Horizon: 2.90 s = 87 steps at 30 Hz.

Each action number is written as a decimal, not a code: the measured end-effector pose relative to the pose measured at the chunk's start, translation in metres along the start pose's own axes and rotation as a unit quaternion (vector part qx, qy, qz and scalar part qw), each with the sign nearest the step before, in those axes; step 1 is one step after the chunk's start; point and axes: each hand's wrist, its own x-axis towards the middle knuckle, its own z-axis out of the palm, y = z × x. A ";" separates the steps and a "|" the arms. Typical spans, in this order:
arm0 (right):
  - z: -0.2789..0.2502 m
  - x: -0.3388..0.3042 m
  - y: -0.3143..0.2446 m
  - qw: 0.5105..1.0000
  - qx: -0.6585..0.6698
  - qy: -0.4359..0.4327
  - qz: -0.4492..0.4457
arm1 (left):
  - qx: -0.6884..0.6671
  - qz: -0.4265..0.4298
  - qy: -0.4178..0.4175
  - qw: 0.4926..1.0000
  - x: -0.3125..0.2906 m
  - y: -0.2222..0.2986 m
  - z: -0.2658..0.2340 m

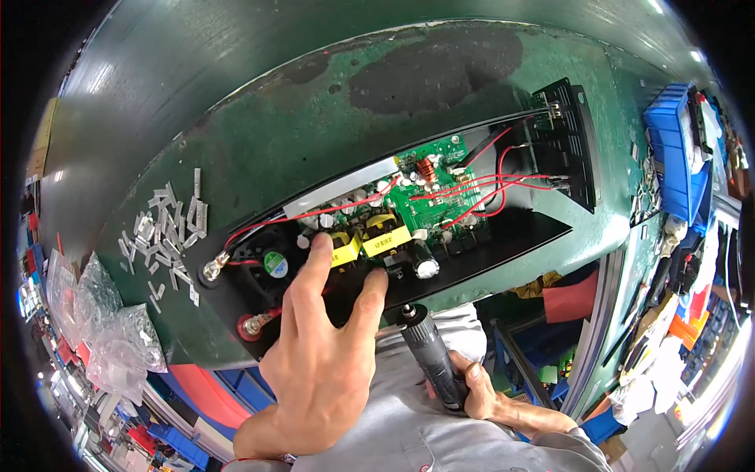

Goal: Assembling electronic components into a housing using an electric screwdriver and screws.

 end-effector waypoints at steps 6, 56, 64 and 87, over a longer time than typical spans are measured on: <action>0.009 -0.001 -0.001 1.000 0.016 0.013 0.002 | -0.016 0.000 0.002 1.000 0.001 -0.003 0.001; -0.097 0.072 -0.143 0.732 -0.447 0.364 -0.362 | -0.270 -0.337 0.271 0.861 -0.057 -0.081 0.012; -0.115 0.073 -0.105 0.695 -0.390 0.512 -0.319 | -0.167 -0.396 0.237 0.871 -0.058 -0.096 -0.003; -0.124 0.091 -0.101 0.676 -0.391 0.464 -0.418 | 0.030 -0.287 0.298 0.910 -0.090 -0.146 0.029</action>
